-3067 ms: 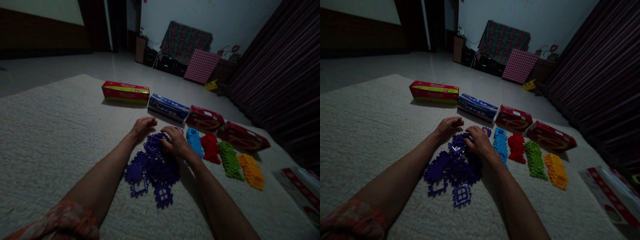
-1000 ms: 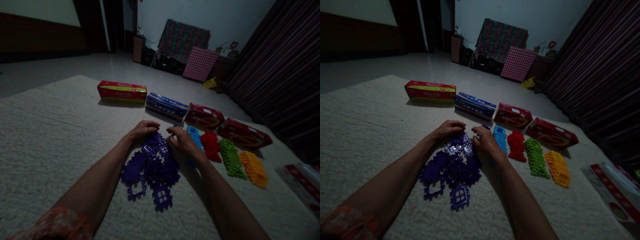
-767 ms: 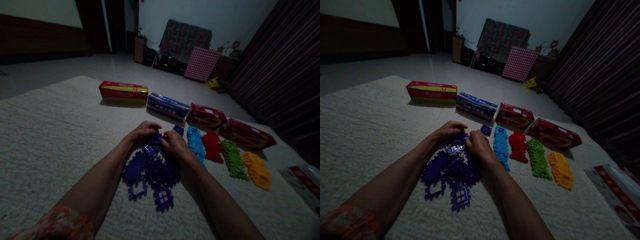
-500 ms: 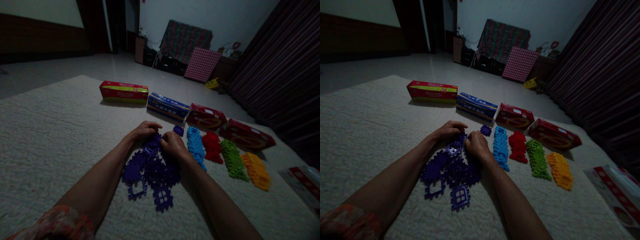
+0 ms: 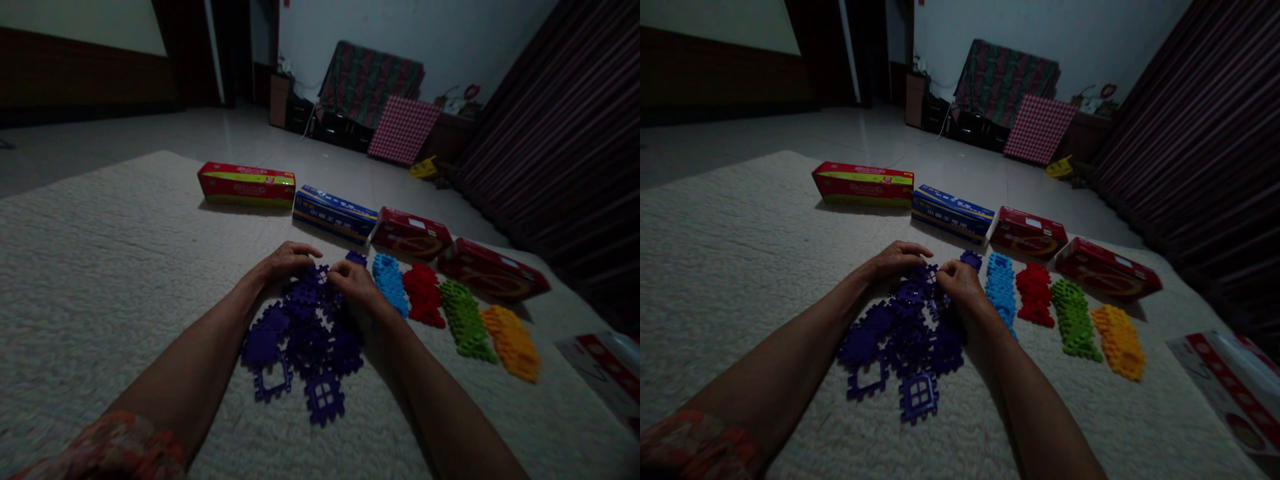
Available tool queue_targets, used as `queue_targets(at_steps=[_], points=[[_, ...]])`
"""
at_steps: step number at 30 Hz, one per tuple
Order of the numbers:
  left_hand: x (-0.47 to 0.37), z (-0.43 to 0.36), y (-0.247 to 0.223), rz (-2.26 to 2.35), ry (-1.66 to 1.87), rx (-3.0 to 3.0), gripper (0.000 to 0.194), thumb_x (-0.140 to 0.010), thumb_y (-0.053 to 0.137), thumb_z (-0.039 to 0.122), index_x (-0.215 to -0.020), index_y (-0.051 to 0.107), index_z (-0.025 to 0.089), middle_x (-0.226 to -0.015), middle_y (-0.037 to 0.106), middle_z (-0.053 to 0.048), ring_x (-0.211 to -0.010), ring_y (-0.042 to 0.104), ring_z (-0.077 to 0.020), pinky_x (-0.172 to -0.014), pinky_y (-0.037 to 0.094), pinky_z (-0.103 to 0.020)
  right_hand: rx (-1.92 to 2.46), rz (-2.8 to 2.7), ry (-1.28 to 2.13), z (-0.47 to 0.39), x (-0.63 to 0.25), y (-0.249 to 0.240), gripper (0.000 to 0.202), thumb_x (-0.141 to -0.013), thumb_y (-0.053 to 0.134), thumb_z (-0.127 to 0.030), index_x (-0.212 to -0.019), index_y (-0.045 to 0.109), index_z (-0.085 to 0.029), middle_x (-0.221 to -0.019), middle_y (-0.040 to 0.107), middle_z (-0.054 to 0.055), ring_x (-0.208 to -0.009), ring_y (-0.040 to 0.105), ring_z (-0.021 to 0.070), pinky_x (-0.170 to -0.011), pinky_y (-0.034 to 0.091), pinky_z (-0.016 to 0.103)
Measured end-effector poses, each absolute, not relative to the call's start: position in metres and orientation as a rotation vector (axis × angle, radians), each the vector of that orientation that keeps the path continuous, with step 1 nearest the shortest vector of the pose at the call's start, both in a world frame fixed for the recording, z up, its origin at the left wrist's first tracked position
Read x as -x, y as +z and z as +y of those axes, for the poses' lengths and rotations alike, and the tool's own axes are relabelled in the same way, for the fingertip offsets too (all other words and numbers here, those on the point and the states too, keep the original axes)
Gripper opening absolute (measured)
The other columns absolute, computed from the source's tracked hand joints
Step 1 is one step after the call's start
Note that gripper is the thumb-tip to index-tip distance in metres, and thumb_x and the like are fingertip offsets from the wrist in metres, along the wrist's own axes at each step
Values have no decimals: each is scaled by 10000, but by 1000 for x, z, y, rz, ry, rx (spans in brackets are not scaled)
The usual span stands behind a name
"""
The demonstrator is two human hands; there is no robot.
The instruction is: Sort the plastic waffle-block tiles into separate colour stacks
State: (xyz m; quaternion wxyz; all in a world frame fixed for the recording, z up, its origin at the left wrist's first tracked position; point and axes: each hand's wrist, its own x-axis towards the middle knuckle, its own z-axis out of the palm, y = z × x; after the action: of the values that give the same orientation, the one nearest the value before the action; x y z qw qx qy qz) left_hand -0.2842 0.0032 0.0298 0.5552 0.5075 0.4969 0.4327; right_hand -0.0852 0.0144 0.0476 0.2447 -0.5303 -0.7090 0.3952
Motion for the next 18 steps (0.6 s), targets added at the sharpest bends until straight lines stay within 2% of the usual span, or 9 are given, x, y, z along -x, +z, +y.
queue_targets(at_steps=[4, 7, 10, 18], points=[[284, 3, 29, 1184, 1064, -1172, 359, -682, 659, 181, -1019, 758, 107, -573, 581, 12, -507, 470, -93, -537, 359, -247, 1370, -1737, 1204, 13, 86, 47, 56, -706, 600, -254, -726, 576, -208, -621, 608, -38, -565, 584, 136, -530, 440, 238], [284, 4, 26, 1167, 1101, -1146, 371, -680, 649, 174, -1028, 754, 102, -577, 594, 2, -515, 476, -93, -543, 352, -246, 1378, -1673, 1154, 16, 83, 46, 97, -704, 599, -304, -737, 571, -217, -600, 597, -44, -517, 554, 131, -481, 417, 235], [282, 5, 23, 1166, 1097, -1135, 363, -681, 644, 175, -1020, 758, 108, -631, 643, -30, -554, 518, -106, -568, 377, -255, 1376, -1708, 1021, 21, 79, 43, 113, -689, 602, -327, -727, 575, -224, -606, 604, -37, -549, 564, 141, -503, 430, 241], [282, 5, 26, 1144, 1082, -1201, 357, -695, 671, 210, -1027, 758, 113, -617, 633, -21, -557, 539, -116, -564, 397, -254, 1239, -1860, 831, 13, 77, 51, 142, -718, 585, -362, -736, 584, -221, -689, 638, -5, -649, 603, 166, -627, 460, 283]])
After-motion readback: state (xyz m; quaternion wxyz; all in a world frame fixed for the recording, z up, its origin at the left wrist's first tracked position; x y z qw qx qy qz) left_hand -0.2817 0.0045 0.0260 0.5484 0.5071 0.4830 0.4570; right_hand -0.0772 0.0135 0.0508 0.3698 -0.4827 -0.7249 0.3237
